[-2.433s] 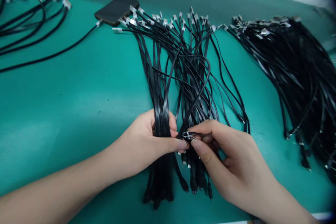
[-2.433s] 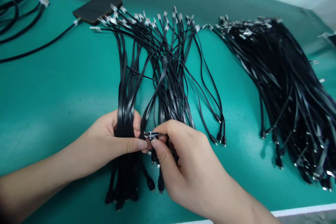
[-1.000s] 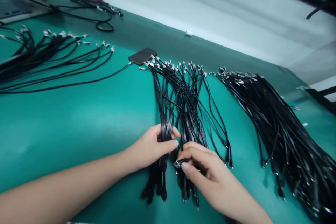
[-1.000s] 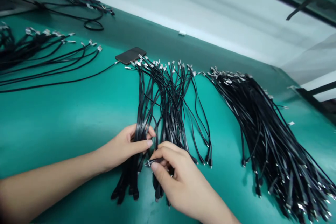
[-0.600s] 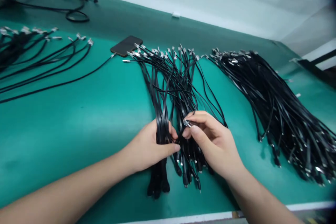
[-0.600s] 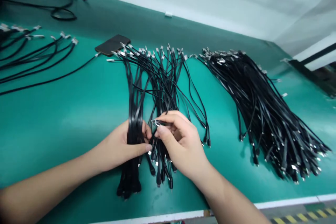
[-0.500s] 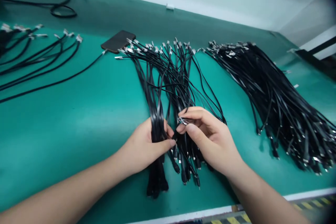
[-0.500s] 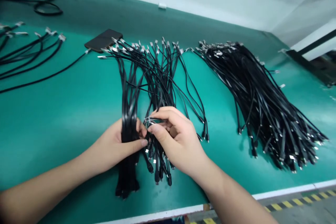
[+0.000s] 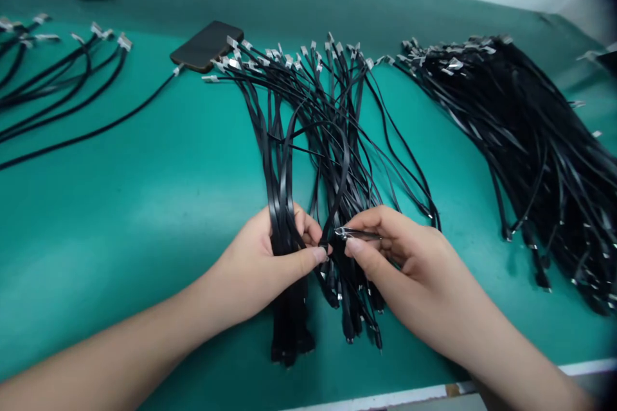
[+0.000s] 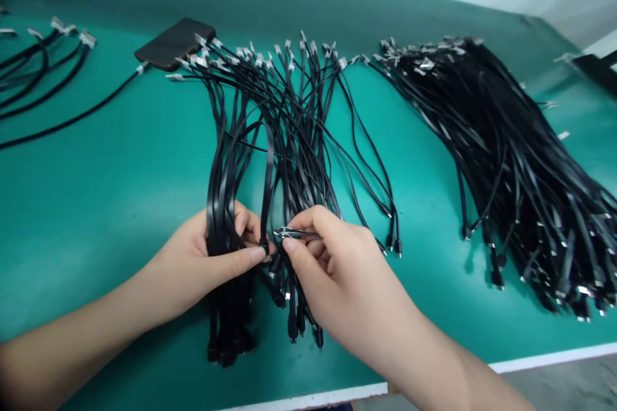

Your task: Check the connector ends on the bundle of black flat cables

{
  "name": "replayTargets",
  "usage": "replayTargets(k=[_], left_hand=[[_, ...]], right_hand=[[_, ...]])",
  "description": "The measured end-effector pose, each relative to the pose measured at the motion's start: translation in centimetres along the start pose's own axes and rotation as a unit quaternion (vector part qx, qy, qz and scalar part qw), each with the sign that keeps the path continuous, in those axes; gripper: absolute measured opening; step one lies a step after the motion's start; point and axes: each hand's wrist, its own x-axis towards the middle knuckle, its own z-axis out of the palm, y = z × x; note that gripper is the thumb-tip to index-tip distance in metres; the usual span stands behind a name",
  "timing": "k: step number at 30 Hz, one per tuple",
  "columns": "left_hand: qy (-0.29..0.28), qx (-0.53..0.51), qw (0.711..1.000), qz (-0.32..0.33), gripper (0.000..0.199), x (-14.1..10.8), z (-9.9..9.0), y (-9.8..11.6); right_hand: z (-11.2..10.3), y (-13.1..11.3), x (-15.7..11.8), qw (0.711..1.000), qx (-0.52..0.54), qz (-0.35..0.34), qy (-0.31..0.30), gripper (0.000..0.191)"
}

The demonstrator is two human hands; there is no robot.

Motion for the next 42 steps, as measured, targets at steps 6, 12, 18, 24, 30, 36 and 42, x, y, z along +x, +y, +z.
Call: replayTargets(k=[6, 12, 18, 24, 30, 36, 42], left_hand=[[0.001, 0.002, 1.000, -0.001, 0.031, -0.25, 0.10, 0.26], [0.011, 0.004, 1.000, 0.000, 0.031, -0.14, 0.19, 0.34], [0.007, 0.006, 1.000, 0.003, 0.031, -0.19, 0.09, 0.28], [0.002, -0.005, 1.000, 0.008, 0.031, -0.10, 0.09, 0.19], [0.007, -0.005, 1.000, 0.005, 0.031, 0.01, 0.12, 0.10], [0.016, -0.010, 1.000, 0.014, 0.032, -0.06, 0.19, 0.09], [0.016, -0.007, 1.000, 0.018, 0.031, 0.17, 0.22, 0.03]], right_hand=[[0.35, -0.05, -0.22, 1.000, -0.021, -0.015, -0.007, 0.009], [0.55, -0.15, -0.20, 0.999, -0.046, -0.026, -0.008, 0.010], [0.65, -0.26, -0.14, 0.998, -0.050, -0.025, -0.011, 0.010], [0.65, -0.39, -0.16, 0.999, -0.042, -0.020, -0.016, 0.012], [0.82, -0.34, -0.20, 0.998, -0.063, -0.028, -0.014, 0.011], [0.73, -0.16, -0.17, 0.997, -0.075, -0.033, -0.010, 0.013], [0.55, -0.09, -0.11, 0.996, -0.085, -0.039, -0.011, 0.014]])
